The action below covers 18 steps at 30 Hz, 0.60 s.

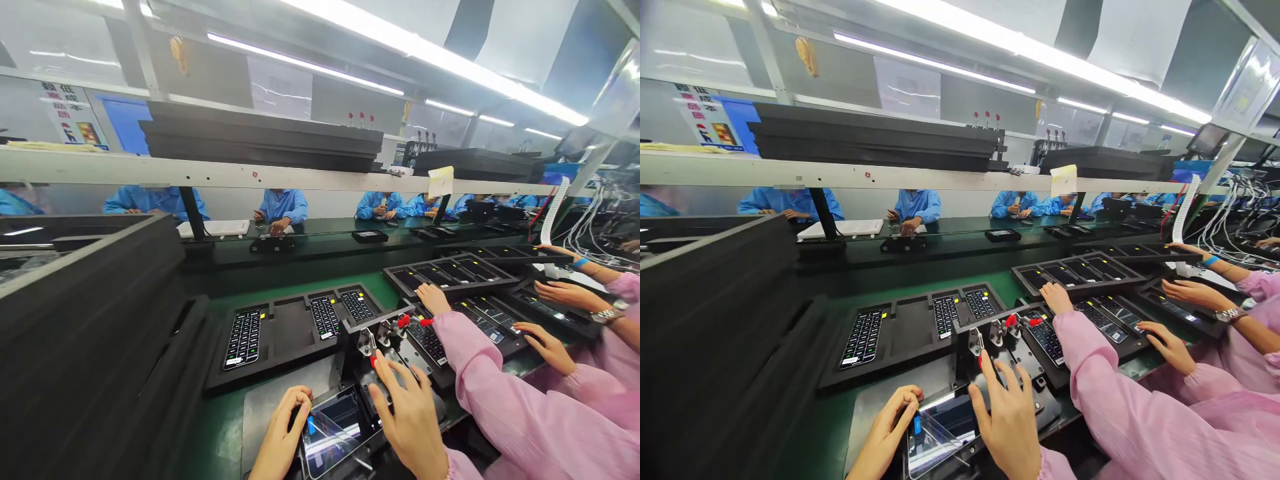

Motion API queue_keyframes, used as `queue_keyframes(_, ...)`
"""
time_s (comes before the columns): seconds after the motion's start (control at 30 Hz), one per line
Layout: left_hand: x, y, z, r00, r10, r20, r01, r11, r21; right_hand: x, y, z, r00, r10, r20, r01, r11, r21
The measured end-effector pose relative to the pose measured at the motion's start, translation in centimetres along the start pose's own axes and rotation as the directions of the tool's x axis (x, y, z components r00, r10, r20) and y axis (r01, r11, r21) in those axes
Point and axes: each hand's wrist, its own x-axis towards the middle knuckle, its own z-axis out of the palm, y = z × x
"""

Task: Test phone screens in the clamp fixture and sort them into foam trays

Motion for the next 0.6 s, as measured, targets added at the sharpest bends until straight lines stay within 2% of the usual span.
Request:
queue_keyframes(0.07,0.0,-0.4,0.1,1.000,-0.020,0.009,0.020,1.000,-0.011,-0.7,-0.2,0.8,0.993,0.001,0.119,0.002,1.000,-0.017)
queue_keyframes(0.13,-0.2,-0.8,0.0,0.999,-0.032,0.016,0.033,0.999,-0.011,-0.9,-0.2,1.2,0.985,0.021,0.169,-0.025,0.999,0.025)
queue_keyframes(0.17,-0.2,-0.9,0.0,0.999,-0.038,0.016,0.038,0.999,-0.007,-0.8,0.0,1.2,0.987,0.039,0.159,-0.048,0.997,0.057)
queue_keyframes(0.23,-0.4,-0.9,0.0,0.998,-0.060,0.007,0.060,0.998,-0.014,-0.8,0.3,1.2,0.991,0.116,0.062,-0.125,0.980,0.157)
queue_keyframes(0.33,-0.5,-0.8,0.1,0.992,-0.120,-0.027,0.118,0.990,-0.080,-0.5,0.7,1.3,0.952,0.294,-0.090,-0.251,0.912,0.324)
queue_keyframes(0.4,-0.6,-0.8,0.3,0.988,-0.145,-0.051,0.140,0.986,-0.091,-0.2,0.8,1.7,0.929,0.358,-0.095,-0.303,0.882,0.361)
queue_keyframes(0.6,-0.9,-0.9,0.3,0.988,-0.139,-0.068,0.140,0.990,0.007,1.0,0.6,3.5,0.937,0.348,0.001,-0.323,0.867,0.378)
